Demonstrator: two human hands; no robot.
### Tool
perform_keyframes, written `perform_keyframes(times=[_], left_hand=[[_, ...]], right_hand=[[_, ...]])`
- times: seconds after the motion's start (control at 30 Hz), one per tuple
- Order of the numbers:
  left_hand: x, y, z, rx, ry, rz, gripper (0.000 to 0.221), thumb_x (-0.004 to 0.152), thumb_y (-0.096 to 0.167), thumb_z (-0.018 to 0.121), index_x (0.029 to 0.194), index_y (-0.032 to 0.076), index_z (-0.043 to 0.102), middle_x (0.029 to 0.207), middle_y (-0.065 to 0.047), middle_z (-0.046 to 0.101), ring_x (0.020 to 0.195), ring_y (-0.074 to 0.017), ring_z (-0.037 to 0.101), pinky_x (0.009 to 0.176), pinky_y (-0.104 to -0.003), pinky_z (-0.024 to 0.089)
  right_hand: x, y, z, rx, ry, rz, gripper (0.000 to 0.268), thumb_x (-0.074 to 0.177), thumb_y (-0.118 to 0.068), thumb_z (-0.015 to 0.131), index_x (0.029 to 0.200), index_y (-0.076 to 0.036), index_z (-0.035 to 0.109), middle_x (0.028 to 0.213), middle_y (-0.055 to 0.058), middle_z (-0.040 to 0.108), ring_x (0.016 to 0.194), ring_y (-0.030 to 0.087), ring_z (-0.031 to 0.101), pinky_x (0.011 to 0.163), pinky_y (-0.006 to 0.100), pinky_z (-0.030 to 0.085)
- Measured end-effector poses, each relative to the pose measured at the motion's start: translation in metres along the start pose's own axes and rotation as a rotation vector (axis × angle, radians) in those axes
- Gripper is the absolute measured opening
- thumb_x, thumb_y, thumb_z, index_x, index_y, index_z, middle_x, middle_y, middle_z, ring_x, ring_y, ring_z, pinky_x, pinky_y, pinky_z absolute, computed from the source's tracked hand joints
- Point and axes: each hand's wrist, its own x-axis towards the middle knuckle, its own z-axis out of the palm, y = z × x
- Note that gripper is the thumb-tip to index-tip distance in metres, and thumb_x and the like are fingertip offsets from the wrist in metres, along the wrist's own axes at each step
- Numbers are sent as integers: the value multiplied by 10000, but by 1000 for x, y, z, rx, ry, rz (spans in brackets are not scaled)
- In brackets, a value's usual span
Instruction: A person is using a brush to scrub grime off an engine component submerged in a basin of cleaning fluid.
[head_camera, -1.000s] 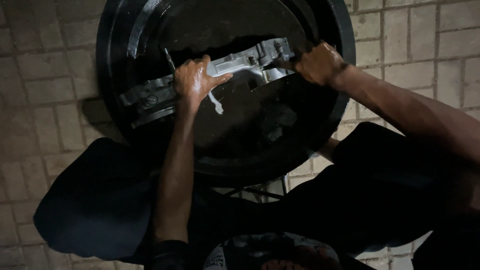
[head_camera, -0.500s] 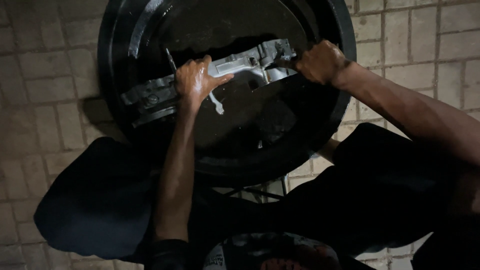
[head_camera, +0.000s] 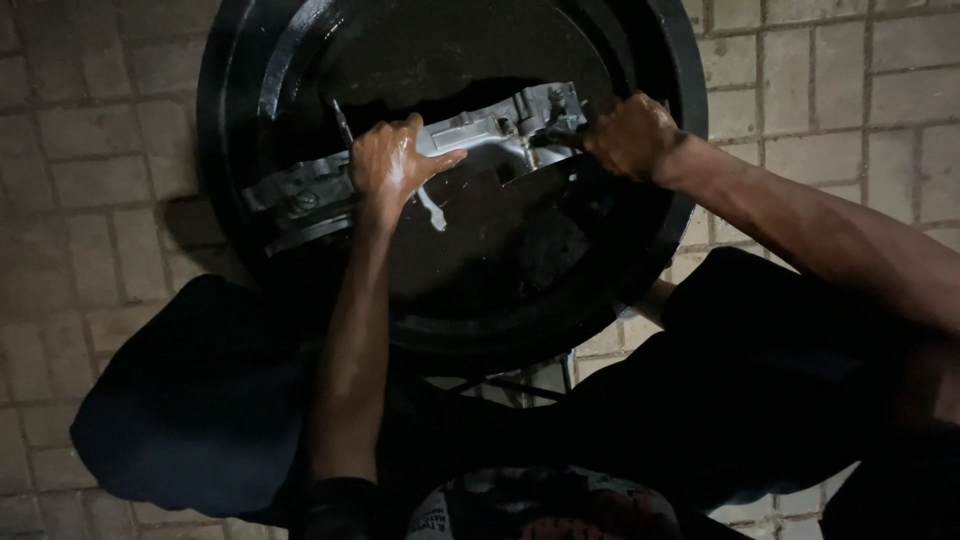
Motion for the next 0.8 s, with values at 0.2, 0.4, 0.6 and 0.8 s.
perform_keyframes(times=[0.2, 0.4, 0.6, 0.8], left_hand=[[-2, 0, -1, -2, 26, -9, 1027, 757, 1040, 488, 1046, 101, 787, 565, -63, 680, 422, -181, 610, 435, -327, 467], [-1, 0, 3, 61, -4, -7, 1015, 741, 1070, 489, 1023, 138, 778, 582, -36, 687, 424, -169, 607, 434, -326, 460], [-2, -2, 7, -149, -86, -53, 838, 754, 969, 570, 886, 152, 703, 734, -155, 720, 703, -365, 739, 581, -487, 573], [-3, 3, -1, -117, -10, -54, 800, 724, 929, 618, 866, 148, 713, 697, -153, 713, 671, -361, 737, 579, -486, 581]], right_hand=[[-4, -6, -8, 8, 7, 70, 372, 1083, -302, 461, 819, -194, 701, 604, 24, 695, 375, 120, 585, 358, 304, 462], [-8, -17, 11, 104, 124, 117, 374, 1033, -320, 507, 762, -192, 732, 628, -1, 686, 416, 160, 579, 480, 311, 452], [-3, -18, 5, 102, 88, 213, 506, 1004, -361, 439, 537, -326, 631, 497, -117, 633, 481, 75, 637, 453, 257, 432], [-6, -20, 18, 194, 240, 236, 451, 873, -217, 629, 429, -210, 549, 401, -47, 547, 391, 144, 564, 443, 319, 455]])
